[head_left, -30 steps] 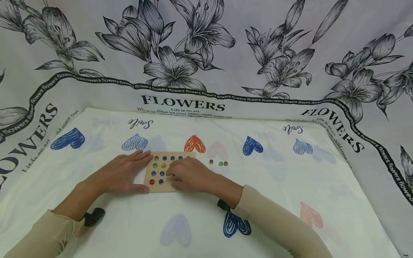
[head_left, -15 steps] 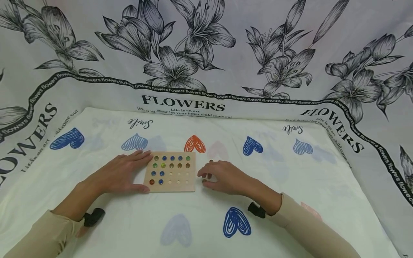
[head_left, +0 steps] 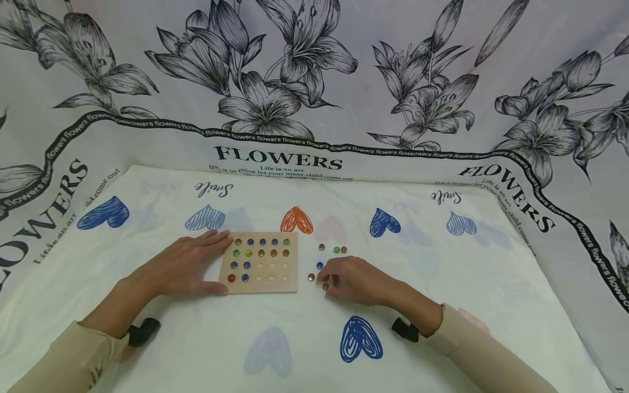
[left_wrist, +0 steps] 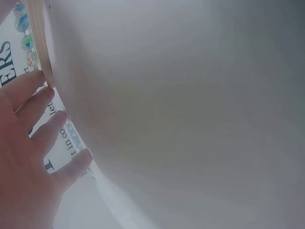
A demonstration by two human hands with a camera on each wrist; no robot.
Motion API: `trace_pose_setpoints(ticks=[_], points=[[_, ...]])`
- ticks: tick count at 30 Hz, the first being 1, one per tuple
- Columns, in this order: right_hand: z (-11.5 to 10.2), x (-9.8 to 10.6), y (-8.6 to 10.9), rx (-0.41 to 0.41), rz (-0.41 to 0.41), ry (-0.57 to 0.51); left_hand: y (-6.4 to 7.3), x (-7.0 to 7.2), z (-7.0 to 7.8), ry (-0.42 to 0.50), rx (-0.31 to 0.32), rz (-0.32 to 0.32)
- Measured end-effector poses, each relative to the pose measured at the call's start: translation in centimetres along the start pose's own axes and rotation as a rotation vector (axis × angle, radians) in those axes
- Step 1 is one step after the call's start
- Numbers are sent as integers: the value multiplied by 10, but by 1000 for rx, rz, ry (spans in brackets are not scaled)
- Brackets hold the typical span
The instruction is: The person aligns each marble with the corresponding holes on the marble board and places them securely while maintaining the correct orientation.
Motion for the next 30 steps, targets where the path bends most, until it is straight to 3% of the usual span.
trace_pose_setpoints(ticks=[18,30], points=[[4,-7,-5,6,-1,40,2,-1,0,1,11,16],[-11,-1,-16,84,48,46,2,-1,-1,0,4,6]])
Point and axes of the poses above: each hand's wrist, its own y-axis away from the middle knuckle, its own x-axis out of the back of the hand, z = x × y, the point moved 2 cm from there along -y, towards the middle knuckle, and after that the axes turned 12 degrees about -x, right-handed, at the moved point
